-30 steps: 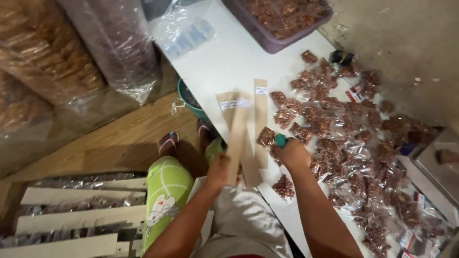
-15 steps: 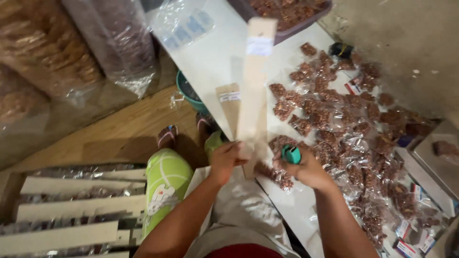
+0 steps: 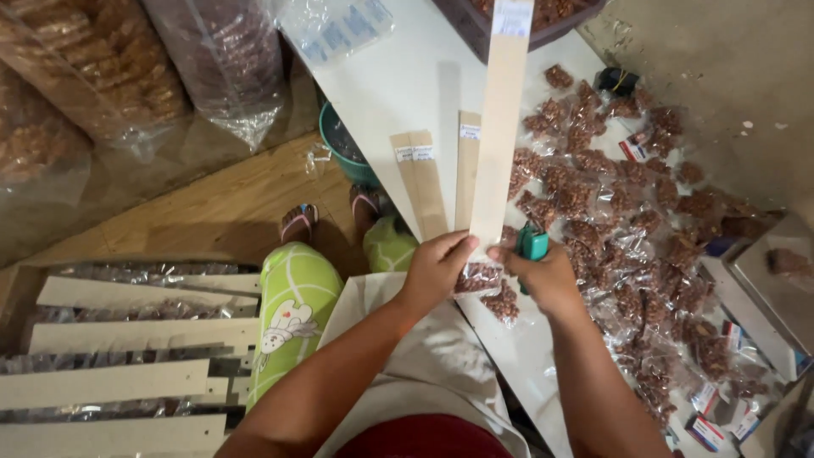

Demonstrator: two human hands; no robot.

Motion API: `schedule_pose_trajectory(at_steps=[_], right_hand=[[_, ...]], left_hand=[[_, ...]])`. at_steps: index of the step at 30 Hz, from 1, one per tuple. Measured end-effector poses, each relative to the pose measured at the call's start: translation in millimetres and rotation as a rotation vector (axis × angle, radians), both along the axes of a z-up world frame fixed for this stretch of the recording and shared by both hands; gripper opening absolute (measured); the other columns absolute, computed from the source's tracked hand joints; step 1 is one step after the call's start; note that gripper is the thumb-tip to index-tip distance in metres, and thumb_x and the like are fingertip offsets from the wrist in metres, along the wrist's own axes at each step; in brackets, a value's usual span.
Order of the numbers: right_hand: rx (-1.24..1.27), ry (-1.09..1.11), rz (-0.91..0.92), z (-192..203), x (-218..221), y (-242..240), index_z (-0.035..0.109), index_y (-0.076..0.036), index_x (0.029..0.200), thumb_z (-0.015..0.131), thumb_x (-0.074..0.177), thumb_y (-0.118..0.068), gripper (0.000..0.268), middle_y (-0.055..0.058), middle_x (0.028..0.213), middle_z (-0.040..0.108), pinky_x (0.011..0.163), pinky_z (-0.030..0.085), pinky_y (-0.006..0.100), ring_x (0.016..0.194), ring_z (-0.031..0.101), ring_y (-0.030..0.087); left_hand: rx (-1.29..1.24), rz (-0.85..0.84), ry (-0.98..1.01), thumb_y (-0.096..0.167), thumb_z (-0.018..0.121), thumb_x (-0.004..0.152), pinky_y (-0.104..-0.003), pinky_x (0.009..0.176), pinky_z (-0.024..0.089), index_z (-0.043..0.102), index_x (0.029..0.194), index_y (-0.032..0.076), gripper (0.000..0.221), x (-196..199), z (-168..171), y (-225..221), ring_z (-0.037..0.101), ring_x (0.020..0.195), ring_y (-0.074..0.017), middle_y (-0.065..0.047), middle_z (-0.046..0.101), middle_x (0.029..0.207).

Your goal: Stapling small plastic bags of nuts onto cardboard display strips for retail display.

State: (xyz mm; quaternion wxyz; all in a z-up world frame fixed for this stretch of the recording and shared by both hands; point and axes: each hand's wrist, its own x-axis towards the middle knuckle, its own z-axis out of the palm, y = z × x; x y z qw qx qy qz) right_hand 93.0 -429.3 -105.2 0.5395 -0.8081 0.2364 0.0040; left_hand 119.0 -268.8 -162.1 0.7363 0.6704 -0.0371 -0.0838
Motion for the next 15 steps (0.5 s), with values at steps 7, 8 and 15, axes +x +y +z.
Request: schedule_pose_trajectory(at_steps=[7,8,15], right_hand=[[-0.045,-0.060,0.159,8.5,8.5,-13.8,0.077,-0.004,0.092,0.099,0.065,-0.025,0.040,0.009,0.068,0.069,0.063,0.050,0.026,0.064,0.067,0.016],[0.040,-0.136,-0.037,22.2,8.4,-1.2,0.075,-0.006,0.095,0.088,0.078,-0.030,0.032,0.011,0.073,0.068,0.064,0.054,0.032,0.066,0.067,0.020],[0.593,-0.370,-0.388,-4.1,54.9,1.1,0.063,-0.006,0.081,0.057,0.088,-0.061,0.055,0.010,0.069,0.066,0.057,0.063,0.034,0.059,0.072,0.023]], left_hand=[[0.047,0.041,-0.035,0.029,0.069,0.100,-0.042,0.093,0.057,0.077,0.115,0.006,0.029,-8.7,2.4,-6.0,0.073,0.106,-0.0278,-0.017,0.077,0.107],[0.043,0.063,-0.101,0.026,0.067,0.101,-0.042,0.095,0.057,0.075,0.117,0.003,0.029,-9.6,-6.1,-9.4,0.070,0.110,-0.0308,-0.020,0.075,0.110],[0.012,0.096,-0.330,0.010,0.059,0.103,-0.049,0.104,0.052,0.066,0.126,-0.006,0.029,-19.9,0.1,-12.2,0.061,0.122,-0.0402,-0.028,0.064,0.129]])
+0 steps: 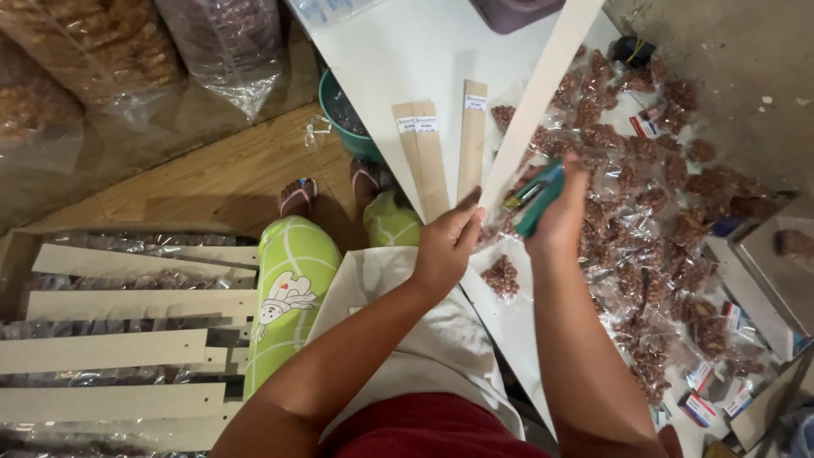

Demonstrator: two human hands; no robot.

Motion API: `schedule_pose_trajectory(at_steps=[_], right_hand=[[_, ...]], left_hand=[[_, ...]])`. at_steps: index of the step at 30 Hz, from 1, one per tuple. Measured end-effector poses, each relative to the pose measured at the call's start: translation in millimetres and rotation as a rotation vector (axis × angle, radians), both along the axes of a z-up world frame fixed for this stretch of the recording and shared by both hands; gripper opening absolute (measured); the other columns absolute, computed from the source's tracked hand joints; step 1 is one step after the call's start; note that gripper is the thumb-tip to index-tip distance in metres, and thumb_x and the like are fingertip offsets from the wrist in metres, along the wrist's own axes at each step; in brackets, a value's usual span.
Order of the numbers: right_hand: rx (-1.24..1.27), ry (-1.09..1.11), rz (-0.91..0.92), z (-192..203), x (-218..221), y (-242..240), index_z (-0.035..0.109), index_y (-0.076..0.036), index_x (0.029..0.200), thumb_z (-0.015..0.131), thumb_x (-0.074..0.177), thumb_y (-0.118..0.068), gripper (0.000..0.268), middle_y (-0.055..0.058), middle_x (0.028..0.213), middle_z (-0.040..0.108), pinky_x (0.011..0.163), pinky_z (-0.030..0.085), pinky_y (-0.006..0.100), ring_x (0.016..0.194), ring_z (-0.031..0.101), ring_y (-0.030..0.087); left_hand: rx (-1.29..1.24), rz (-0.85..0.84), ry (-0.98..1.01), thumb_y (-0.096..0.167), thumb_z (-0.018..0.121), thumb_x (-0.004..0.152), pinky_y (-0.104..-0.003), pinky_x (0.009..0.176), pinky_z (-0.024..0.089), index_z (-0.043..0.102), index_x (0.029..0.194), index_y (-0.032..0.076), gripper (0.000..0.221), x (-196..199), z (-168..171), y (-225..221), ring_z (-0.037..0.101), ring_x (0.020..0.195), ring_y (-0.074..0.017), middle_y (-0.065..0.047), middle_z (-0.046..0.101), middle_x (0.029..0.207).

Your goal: Stapling small plastic bags of nuts onto cardboard display strips for retail display.

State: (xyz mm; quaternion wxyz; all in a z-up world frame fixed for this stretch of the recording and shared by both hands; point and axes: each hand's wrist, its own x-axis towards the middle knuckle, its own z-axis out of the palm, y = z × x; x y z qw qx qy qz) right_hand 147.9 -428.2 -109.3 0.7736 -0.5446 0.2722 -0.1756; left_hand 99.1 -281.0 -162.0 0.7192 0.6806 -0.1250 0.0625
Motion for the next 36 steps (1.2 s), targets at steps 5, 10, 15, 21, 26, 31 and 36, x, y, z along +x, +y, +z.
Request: schedule_pose_trajectory(at_steps=[5,10,15,21,26,31,36], right_hand=[[-0.036,-0.108,-0.073,-14.2,3.3,-3.8,0.067,-0.006,0.085,0.055,0.089,-0.063,0.059,0.016,0.073,0.068,0.060,0.062,0.035,0.064,0.072,0.027],[0.014,-0.115,-0.045,7.0,3.1,14.1,0.070,-0.007,0.079,0.056,0.083,-0.067,0.062,0.015,0.065,0.069,0.052,0.058,0.032,0.053,0.069,0.022],[0.069,-0.076,-0.123,-12.5,10.6,30.8,0.068,-0.013,0.084,0.066,0.081,-0.064,0.051,0.013,0.074,0.069,0.061,0.059,0.034,0.063,0.067,0.024],[0.304,-0.112,-0.226,-57.6,17.2,14.6,0.060,-0.012,0.064,0.058,0.090,-0.055,0.050,0.013,0.055,0.062,0.043,0.052,0.034,0.045,0.063,0.021],[-0.229,0.229,-0.181,-38.0,16.5,-38.5,0.068,-0.014,0.110,0.079,0.074,-0.047,0.050,0.013,0.093,0.070,0.082,0.055,0.046,0.089,0.069,0.028],[-0.953,0.660,-0.243,-131.7,28.7,-238.8,0.060,-0.006,0.127,0.079,0.082,-0.045,0.063,0.021,0.113,0.070,0.101,0.051,0.054,0.115,0.066,0.041],[-1.117,0.718,0.096,-98.4,8.1,-217.2,0.070,-0.009,0.129,0.083,0.075,-0.042,0.064,0.018,0.105,0.075,0.095,0.055,0.052,0.110,0.069,0.040]], left_hand=[[0.064,0.067,-0.095,0.014,0.062,0.103,-0.041,0.105,0.053,0.069,0.125,-0.002,0.028,6.1,14.9,3.1,0.064,0.122,-0.0338,-0.023,0.064,0.134],[0.052,0.089,-0.135,0.012,0.066,0.101,-0.037,0.103,0.055,0.071,0.121,0.000,0.024,7.6,13.2,-1.0,0.065,0.121,-0.0318,-0.021,0.065,0.133],[0.025,0.098,-0.179,0.008,0.065,0.101,-0.037,0.104,0.054,0.070,0.119,-0.004,0.023,3.3,22.2,-3.1,0.064,0.124,-0.0325,-0.024,0.066,0.132],[0.143,0.022,-0.098,0.017,0.059,0.104,-0.040,0.095,0.058,0.071,0.128,0.006,0.029,1.9,14.6,-10.3,0.070,0.112,-0.0313,-0.020,0.073,0.120],[-0.163,-0.049,0.440,0.020,0.069,0.099,-0.036,0.073,0.060,0.075,0.119,0.008,0.024,17.2,-70.8,-15.8,0.071,0.085,-0.0275,-0.018,0.072,0.096],[-0.288,-0.079,0.708,0.020,0.072,0.097,-0.038,0.046,0.064,0.070,0.102,0.005,0.017,50.6,-108.4,30.9,0.071,0.062,-0.0266,-0.009,0.058,0.068],[-0.363,-0.161,0.811,0.022,0.068,0.098,-0.055,0.079,0.063,0.061,0.130,0.002,0.038,50.1,-146.8,61.0,0.075,0.089,-0.0363,-0.025,0.072,0.102]])
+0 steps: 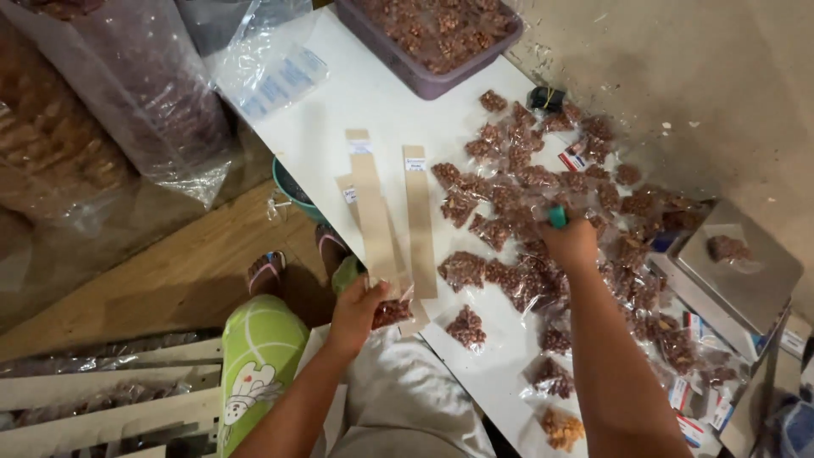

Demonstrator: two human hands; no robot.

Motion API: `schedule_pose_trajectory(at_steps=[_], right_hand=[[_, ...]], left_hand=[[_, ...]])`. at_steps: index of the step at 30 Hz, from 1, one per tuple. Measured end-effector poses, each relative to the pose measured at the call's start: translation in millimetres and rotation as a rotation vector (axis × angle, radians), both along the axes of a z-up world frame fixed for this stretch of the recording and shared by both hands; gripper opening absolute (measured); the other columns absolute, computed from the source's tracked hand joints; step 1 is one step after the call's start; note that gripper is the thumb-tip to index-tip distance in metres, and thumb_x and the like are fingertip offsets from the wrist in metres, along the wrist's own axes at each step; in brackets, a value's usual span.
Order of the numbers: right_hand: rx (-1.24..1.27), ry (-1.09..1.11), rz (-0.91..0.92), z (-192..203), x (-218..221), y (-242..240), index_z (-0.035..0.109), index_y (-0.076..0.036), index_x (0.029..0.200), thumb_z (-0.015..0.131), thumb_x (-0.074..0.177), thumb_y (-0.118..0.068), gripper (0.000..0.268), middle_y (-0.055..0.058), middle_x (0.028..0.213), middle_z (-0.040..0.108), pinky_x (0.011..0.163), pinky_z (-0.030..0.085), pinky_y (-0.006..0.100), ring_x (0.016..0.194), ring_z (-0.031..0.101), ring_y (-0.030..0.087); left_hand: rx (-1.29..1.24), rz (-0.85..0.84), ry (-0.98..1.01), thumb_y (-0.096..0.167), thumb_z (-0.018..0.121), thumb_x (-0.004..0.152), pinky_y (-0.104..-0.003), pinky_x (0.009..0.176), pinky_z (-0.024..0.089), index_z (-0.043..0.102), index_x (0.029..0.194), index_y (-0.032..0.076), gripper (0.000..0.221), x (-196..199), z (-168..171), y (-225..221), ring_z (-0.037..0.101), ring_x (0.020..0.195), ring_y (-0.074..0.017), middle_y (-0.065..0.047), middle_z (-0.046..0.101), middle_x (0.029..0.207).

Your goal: Stapling small plastic bags of nuts onto cardboard display strips for retail display.

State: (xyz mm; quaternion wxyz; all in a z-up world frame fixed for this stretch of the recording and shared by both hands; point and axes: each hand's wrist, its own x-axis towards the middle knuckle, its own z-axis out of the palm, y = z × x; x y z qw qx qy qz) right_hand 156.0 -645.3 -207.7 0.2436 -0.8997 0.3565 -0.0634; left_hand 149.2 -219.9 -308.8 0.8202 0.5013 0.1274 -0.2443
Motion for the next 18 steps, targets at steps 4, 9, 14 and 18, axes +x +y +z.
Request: schedule_pose_trajectory(at_steps=[4,9,14,18], right_hand=[[0.154,-0.019,0.139,90.1,-29.3,96.9,0.072,-0.009,0.122,0.083,0.071,-0.038,0.060,0.023,0.104,0.074,0.094,0.052,0.055,0.110,0.068,0.045],[0.630,0.000,0.497,113.9,-41.5,165.2,0.076,0.002,0.099,0.088,0.070,-0.017,0.037,0.017,0.073,0.074,0.070,0.058,0.041,0.070,0.069,0.028],[0.712,-0.194,0.375,51.8,-30.8,183.5,0.076,-0.006,0.090,0.086,0.072,-0.014,0.023,0.006,0.062,0.066,0.056,0.052,0.028,0.058,0.065,0.017],[0.690,-0.265,0.257,51.0,-32.0,183.7,0.075,-0.010,0.086,0.091,0.075,-0.023,0.024,0.005,0.057,0.063,0.050,0.048,0.025,0.050,0.062,0.015]], left_hand=[[0.008,-0.028,0.061,0.015,0.065,0.100,-0.058,0.076,0.065,0.058,0.126,-0.003,0.032,12.8,-38.9,-16.3,0.075,0.083,-0.0396,-0.022,0.065,0.097],[0.057,-0.109,0.068,0.026,0.071,0.097,-0.036,0.064,0.069,0.062,0.133,0.009,0.041,2.3,80.9,-50.6,0.075,0.075,-0.0268,-0.012,0.067,0.112],[0.138,-0.085,-0.120,0.040,0.067,0.099,-0.046,0.083,0.053,0.071,0.125,0.009,0.041,8.3,34.3,-60.9,0.066,0.091,-0.0285,-0.017,0.067,0.101],[0.063,-0.113,-0.300,0.025,0.077,0.094,-0.031,0.059,0.061,0.069,0.130,0.012,0.039,-9.6,131.9,-56.3,0.064,0.070,-0.0144,-0.012,0.073,0.085]])
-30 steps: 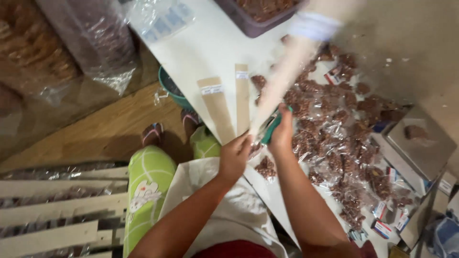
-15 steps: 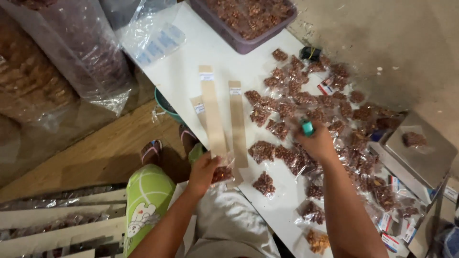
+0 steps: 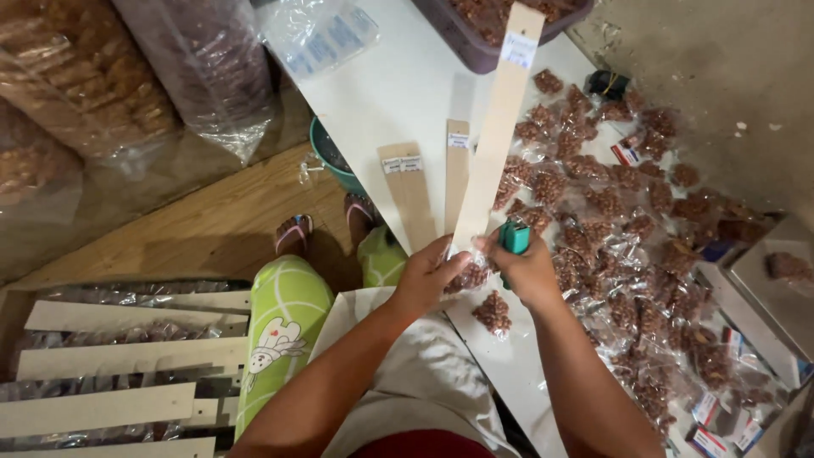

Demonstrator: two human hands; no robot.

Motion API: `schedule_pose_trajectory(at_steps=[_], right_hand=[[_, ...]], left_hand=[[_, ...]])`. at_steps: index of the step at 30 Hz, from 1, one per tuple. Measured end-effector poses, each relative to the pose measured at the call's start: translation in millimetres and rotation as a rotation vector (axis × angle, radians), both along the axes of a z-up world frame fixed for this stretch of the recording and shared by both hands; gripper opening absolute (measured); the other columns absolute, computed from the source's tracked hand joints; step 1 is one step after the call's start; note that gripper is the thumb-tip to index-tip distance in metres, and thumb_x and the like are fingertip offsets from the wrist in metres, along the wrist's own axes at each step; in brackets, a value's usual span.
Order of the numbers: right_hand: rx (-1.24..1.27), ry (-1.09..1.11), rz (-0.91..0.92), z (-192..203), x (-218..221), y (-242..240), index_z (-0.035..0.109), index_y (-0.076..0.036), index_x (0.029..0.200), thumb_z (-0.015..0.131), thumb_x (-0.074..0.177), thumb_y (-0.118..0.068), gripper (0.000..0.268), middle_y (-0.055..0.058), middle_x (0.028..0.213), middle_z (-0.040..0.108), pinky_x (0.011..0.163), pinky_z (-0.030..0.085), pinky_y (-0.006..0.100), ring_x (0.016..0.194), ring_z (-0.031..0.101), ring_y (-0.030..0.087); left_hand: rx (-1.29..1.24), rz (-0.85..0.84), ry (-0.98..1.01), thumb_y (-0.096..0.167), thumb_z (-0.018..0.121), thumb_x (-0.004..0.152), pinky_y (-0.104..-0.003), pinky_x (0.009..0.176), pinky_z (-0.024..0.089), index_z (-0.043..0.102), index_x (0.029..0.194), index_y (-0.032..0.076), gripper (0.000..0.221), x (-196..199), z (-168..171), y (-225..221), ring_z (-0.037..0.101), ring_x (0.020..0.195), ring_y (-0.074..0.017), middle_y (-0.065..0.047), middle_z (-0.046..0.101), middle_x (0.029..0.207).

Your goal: Stapling small plastic bags of nuts onto cardboard display strips for retail display.

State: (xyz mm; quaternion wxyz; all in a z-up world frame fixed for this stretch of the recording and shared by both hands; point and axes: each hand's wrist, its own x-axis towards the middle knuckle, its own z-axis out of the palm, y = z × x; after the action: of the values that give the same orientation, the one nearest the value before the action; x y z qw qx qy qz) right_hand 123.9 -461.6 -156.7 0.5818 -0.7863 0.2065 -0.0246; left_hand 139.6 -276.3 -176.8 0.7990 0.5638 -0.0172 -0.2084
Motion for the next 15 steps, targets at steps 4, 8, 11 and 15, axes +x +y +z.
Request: schedule_pose_trajectory(at_steps=[4,8,11,15], right_hand=[[0.027,-0.008,-0.052,0.4,0.8,-1.1,0.074,-0.010,0.086,0.095,0.076,-0.029,0.030,0.007,0.055,0.062,0.047,0.048,0.027,0.046,0.059,0.016],[-0.015,-0.048,-0.027,39.6,-2.1,19.0,0.075,-0.011,0.090,0.098,0.071,-0.034,0.037,0.002,0.061,0.064,0.053,0.048,0.024,0.053,0.059,0.012],[0.235,-0.211,-0.239,69.2,8.5,37.1,0.069,-0.008,0.089,0.080,0.082,-0.041,0.035,0.011,0.068,0.066,0.059,0.054,0.030,0.059,0.065,0.019],[0.617,-0.304,-0.490,80.3,29.4,43.6,0.062,-0.008,0.078,0.058,0.085,-0.067,0.060,0.012,0.064,0.064,0.055,0.054,0.029,0.055,0.065,0.021]], left_hand=[[0.172,0.035,-0.246,0.026,0.076,0.094,-0.041,0.082,0.059,0.067,0.134,0.008,0.044,-5.9,-9.9,0.3,0.070,0.091,-0.0174,-0.018,0.077,0.099],[0.276,0.051,-0.280,0.032,0.060,0.104,-0.044,0.099,0.054,0.067,0.136,0.013,0.038,-10.8,-9.5,0.5,0.070,0.109,-0.0226,-0.016,0.076,0.111],[0.305,0.058,-0.343,0.028,0.057,0.103,-0.049,0.104,0.050,0.063,0.139,0.010,0.041,-17.2,26.4,7.8,0.065,0.117,-0.0353,-0.021,0.071,0.124],[0.376,0.049,-0.449,0.026,0.048,0.106,-0.051,0.097,0.056,0.053,0.149,0.020,0.044,-22.2,57.5,12.6,0.071,0.104,-0.0421,-0.022,0.076,0.106]])
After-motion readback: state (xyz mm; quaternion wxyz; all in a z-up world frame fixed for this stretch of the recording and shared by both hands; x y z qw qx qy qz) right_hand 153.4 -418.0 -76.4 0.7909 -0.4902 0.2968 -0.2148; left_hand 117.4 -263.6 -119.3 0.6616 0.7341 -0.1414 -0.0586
